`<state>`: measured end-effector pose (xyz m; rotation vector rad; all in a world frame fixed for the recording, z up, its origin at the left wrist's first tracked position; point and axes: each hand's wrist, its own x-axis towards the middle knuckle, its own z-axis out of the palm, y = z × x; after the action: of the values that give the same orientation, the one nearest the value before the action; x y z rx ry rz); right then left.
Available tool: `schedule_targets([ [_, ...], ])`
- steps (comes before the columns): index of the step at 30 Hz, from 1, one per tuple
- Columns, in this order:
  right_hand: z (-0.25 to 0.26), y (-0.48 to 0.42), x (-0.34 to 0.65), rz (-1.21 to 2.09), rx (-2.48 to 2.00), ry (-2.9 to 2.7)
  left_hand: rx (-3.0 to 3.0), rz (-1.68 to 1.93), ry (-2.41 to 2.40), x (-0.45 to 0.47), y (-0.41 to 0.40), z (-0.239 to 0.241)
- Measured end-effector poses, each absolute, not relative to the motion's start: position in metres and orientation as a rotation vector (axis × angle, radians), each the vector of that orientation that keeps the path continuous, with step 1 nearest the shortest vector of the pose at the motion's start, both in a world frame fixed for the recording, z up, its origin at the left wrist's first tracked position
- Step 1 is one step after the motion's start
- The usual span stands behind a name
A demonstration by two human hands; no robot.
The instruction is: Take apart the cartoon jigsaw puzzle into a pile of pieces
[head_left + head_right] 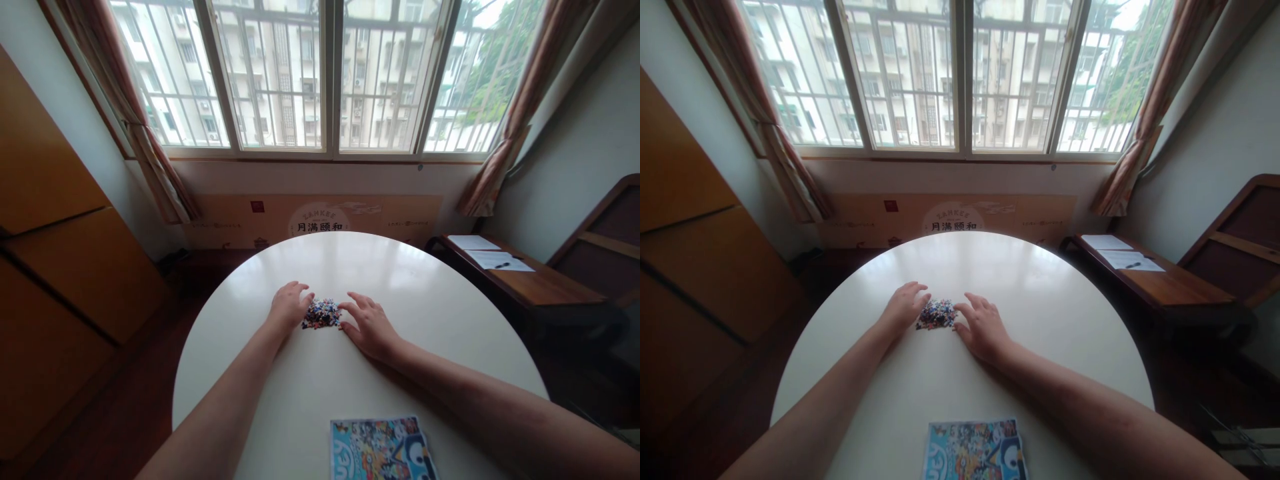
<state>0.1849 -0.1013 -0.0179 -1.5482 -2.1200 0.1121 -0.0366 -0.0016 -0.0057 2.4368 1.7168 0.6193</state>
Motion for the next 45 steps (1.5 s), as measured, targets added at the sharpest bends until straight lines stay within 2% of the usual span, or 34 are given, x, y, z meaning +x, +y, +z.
schedule_targets([
  [11, -0.008, -0.092, 0.179, 0.357, -1.255, -2.590, 2.524, 0.113, 1.592, -0.030, -0.017, -0.004],
  [19, -0.014, -0.070, 0.184, 0.385, -1.482, -2.432, 2.558, 0.140, 1.565, -0.014, -0.030, -0.008],
  [28, -0.030, -0.058, 0.204, 0.705, -1.215, -2.029, 2.590, 0.180, 1.447, -0.004, -0.043, -0.002],
  [35, -0.030, -0.080, 0.236, 0.557, -1.254, -1.812, 2.832, 0.192, 1.102, 0.004, -0.046, 0.002],
  [45, -0.013, -0.096, 0.215, 0.235, -1.066, -2.493, 2.593, 0.257, 1.396, -0.003, -0.031, -0.006],
])
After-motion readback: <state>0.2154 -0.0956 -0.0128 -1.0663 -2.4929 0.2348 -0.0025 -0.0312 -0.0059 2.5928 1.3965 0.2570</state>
